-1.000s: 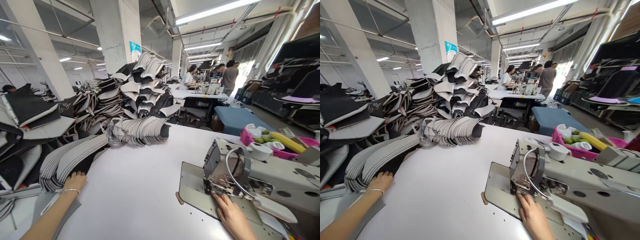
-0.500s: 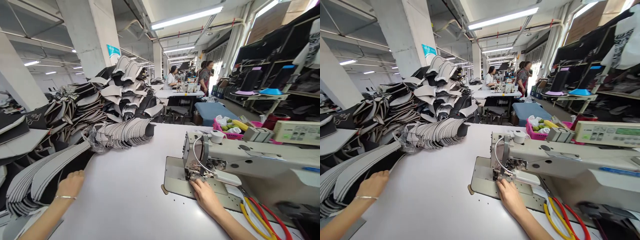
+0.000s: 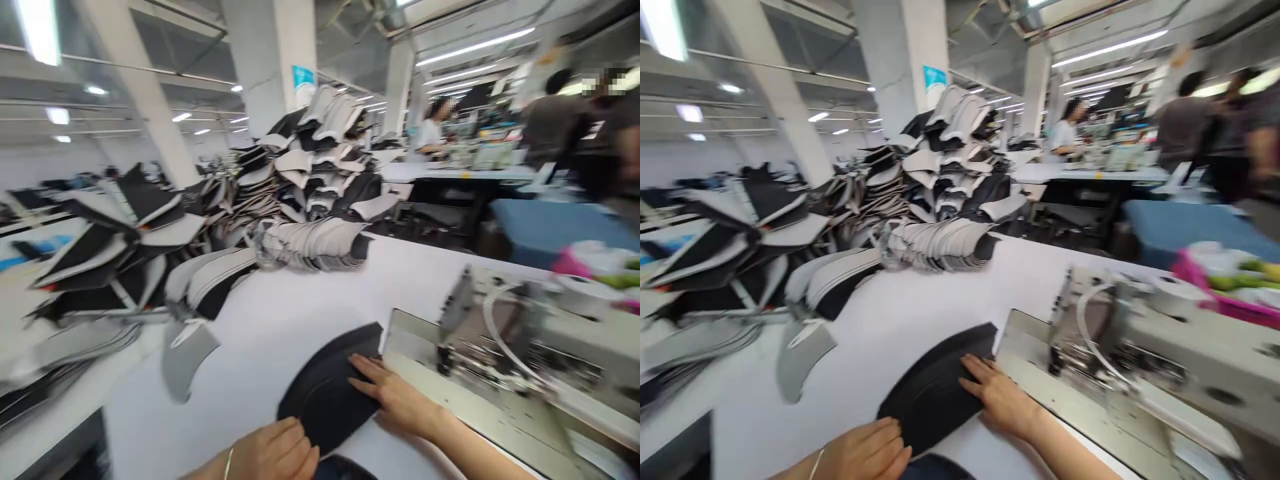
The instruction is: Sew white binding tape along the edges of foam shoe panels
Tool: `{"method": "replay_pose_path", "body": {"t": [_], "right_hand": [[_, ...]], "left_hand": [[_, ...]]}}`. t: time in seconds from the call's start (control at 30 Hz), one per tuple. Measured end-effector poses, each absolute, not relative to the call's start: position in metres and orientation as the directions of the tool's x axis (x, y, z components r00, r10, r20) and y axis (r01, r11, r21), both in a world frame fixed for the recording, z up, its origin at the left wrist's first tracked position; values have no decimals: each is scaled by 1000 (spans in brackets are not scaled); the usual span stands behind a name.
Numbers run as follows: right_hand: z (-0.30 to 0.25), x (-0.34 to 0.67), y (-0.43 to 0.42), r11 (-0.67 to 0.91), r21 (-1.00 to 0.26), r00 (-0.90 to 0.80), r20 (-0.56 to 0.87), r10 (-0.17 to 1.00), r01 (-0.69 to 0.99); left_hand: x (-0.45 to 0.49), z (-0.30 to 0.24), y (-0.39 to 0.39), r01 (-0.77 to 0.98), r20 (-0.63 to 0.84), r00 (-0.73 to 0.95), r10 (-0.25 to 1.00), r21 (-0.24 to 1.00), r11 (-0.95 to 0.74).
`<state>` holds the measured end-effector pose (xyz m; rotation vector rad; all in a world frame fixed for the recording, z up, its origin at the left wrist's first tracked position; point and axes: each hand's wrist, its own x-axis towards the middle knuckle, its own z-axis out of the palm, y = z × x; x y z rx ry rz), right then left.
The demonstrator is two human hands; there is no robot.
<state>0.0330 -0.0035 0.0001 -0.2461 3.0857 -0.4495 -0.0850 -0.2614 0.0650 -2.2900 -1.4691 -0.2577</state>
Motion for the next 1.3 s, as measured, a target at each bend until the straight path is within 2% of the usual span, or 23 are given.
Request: {"method": "replay_pose_path", "body": {"t": [0.07,0.17,0.23,0.3,0.37,0.43,0.53,0.63,0.73,0.8,0.87,0.97,1.03,1.1,1.17,1.23,1.3], "right_hand": [[-13,29,4,938,-318,-988,-26,-152,-136],[-40,21,14,944,-281,-985,33,-170,-172],[-56,15,19,957,-214,-979,91,-181,-196],[-64,8,21,970,-147,-976,132,-175,-193],[-62,1,20,978,-109,-976,140,-165,-180],[-49,-4,16,983,-105,-985,106,-139,-150],[-21,-6,6,989,-125,-996,-13,-86,-84],[1,-3,-4,988,-150,-992,-121,-47,-29],[7,1,-7,977,-211,-985,-168,-32,4],[5,4,-6,966,-258,-985,-170,-28,17],[1,7,-5,955,-295,-987,-155,-34,13],[-3,13,-3,949,-316,-992,-121,-41,-1],[-3,20,-4,950,-311,-994,-100,-44,-11],[-2,31,-6,956,-292,-995,-85,-48,-21],[0,44,-9,965,-261,-997,-76,-31,-10],[2,59,-11,971,-236,-997,-71,5,22],[1,75,-9,968,-247,-998,-56,22,36]], "left_hand": [[-100,69,-278,960,444,281,851,-122,-254],[-144,57,-323,990,514,-120,850,-2,141],[-180,46,-361,891,374,-426,824,17,453],[-213,34,-394,709,122,-693,711,-63,702],[-239,24,-416,582,-59,-811,582,-188,791],[-259,16,-423,610,-163,-792,588,-252,751],[-278,8,-416,756,-246,-655,715,-234,612],[-296,5,-405,819,-259,-573,778,-221,530],[-315,7,-390,816,-225,-577,785,-206,540],[-319,17,-371,786,-141,-614,777,-199,585],[-306,37,-339,783,43,-592,805,-207,587],[-250,82,-273,845,371,-340,864,-282,454],[-196,108,-223,877,442,-129,887,-367,310],[-141,118,-174,885,369,28,929,-441,149],[-94,110,-131,893,168,139,976,-446,-51],[-60,89,-97,913,-21,216,976,-351,-210],[-41,64,-73,933,-151,247,957,-231,-277]]}}
